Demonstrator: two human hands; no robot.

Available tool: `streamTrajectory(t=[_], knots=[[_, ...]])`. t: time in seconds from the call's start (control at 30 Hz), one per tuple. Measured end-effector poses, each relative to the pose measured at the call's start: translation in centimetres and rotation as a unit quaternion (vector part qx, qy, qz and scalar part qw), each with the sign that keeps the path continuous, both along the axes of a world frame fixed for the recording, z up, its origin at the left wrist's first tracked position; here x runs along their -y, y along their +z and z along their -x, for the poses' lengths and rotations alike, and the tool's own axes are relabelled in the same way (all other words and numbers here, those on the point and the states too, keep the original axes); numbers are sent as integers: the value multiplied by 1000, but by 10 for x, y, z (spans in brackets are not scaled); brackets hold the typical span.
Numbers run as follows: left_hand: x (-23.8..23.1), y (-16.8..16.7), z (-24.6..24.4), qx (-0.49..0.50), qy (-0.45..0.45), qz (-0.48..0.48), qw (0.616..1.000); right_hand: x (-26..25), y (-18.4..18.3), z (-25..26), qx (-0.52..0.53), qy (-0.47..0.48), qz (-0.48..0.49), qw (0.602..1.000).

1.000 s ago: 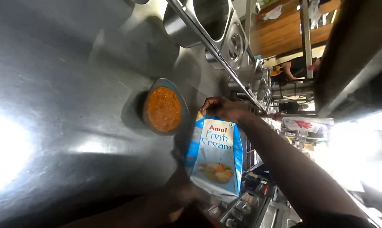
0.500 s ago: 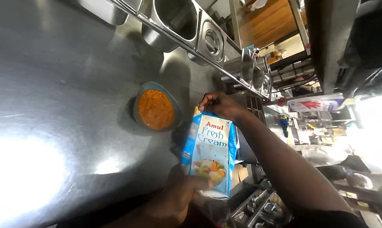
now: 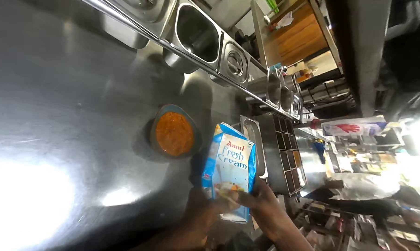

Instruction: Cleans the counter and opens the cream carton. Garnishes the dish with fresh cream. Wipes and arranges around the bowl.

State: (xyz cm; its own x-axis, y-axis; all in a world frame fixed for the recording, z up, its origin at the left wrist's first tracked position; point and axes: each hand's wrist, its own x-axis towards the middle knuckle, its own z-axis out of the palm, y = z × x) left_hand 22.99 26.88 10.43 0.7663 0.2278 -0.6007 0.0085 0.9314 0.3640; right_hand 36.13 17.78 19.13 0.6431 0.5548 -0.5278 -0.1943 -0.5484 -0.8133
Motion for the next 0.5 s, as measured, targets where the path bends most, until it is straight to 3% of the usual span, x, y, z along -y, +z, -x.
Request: streamTrajectory(t=[0.23, 0.37, 0.5], knots=[[16, -4, -2, -29, -26, -75, 996, 23, -21, 4, 36, -71, -23, 997], [18, -25, 5, 57, -60, -177, 981, 38, -30, 12, 21, -113, -78, 990], [-8, -25, 4, 135, -184, -191, 955, 51, -34, 12, 24, -144, -106, 984]])
